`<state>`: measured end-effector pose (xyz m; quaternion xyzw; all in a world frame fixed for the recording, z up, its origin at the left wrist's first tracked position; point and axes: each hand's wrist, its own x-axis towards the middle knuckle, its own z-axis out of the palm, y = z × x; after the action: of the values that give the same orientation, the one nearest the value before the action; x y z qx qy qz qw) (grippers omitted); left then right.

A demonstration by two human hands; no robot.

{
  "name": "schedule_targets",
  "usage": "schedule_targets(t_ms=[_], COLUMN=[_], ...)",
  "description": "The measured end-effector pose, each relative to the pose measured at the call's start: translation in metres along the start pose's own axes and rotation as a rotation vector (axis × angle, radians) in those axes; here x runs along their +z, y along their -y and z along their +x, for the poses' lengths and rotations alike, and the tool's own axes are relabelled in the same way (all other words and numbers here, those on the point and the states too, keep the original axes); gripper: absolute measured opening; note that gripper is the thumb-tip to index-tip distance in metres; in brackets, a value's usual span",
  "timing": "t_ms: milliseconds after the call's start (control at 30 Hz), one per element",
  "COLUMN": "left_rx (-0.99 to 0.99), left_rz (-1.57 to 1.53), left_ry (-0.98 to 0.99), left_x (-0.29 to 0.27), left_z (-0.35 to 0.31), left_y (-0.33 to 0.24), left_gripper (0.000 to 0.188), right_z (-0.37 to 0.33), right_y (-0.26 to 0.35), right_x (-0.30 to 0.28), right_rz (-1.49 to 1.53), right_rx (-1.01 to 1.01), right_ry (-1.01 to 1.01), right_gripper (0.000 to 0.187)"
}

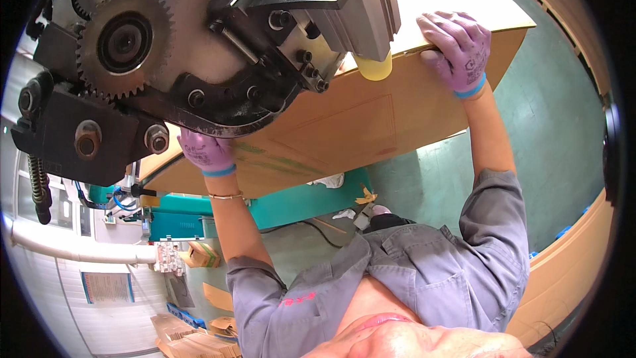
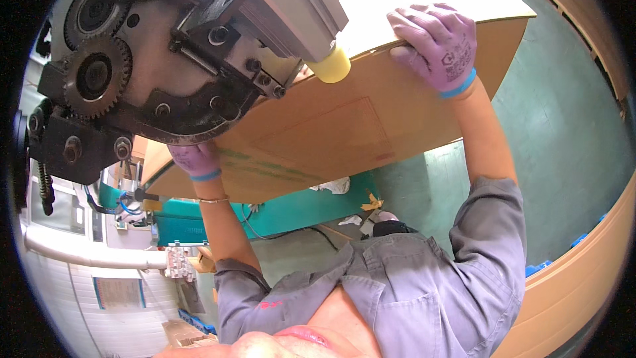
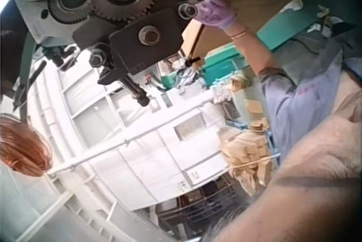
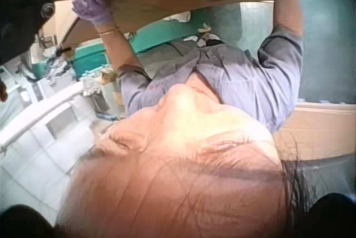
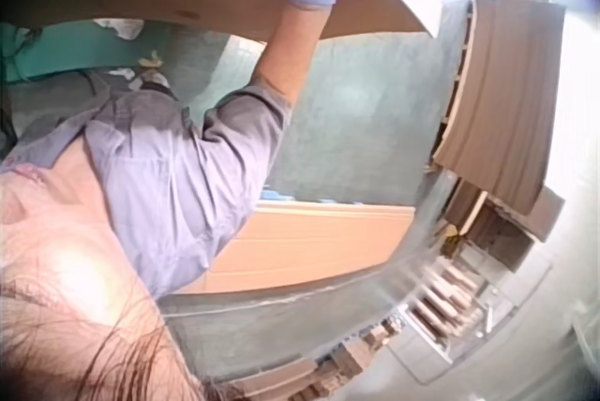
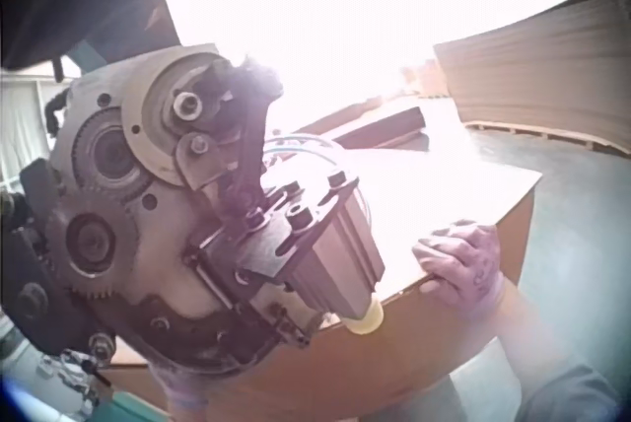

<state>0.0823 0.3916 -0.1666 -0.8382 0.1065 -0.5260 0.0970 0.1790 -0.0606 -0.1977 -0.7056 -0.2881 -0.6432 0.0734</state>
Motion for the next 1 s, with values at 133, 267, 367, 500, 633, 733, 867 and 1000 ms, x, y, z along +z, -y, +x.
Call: schedule_targets(t_ms=[133, 267, 367, 500, 633, 733, 867, 1000], left_rx=[0.002, 0.028, 0.087, 0.049, -0.026, -0.016, -0.031, -0.105], left_rz=[0.026, 0.022, -0.036, -0.018, -0.115, -0.144, -0.159, -0.218], left_ry=[-0.067, -0.022, 0.296, 0.523, 0.506, 0.4, 0.304, 0.27], left_x=[0.005, 0.006, -0.019, -0.059, -0.06, -0.053, -0.043, -0.041], left_z=[-0.004, -0.002, 0.004, -0.013, -0.016, -0.036, -0.042, -0.049], left_y=[-0.01, -0.016, -0.004, 0.079, 0.094, 0.094, 0.069, 0.068], left_gripper=[0.047, 0.048, 0.05, 0.085, 0.072, 0.059, 0.048, 0.04], right_z=[-0.006, -0.01, -0.011, -0.007, -0.005, -0.005, -0.015, -0.017], right_y=[-0.012, -0.024, -0.023, -0.025, -0.025, -0.024, -0.043, -0.047], right_x=[-0.002, -0.003, -0.005, -0.004, -0.002, -0.006, -0.006, -0.011], right_rz=[0.005, 0.018, 0.014, 0.01, 0.007, 0.009, 0.036, 0.044], right_rx=[-0.027, -0.044, -0.034, -0.038, -0.056, -0.047, -0.073, -0.056], right_ry=[-0.029, -0.056, -0.041, -0.046, -0.044, -0.033, -0.06, -0.011], right_gripper=[0.031, 0.029, 0.029, 0.031, 0.03, 0.028, 0.028, 0.029])
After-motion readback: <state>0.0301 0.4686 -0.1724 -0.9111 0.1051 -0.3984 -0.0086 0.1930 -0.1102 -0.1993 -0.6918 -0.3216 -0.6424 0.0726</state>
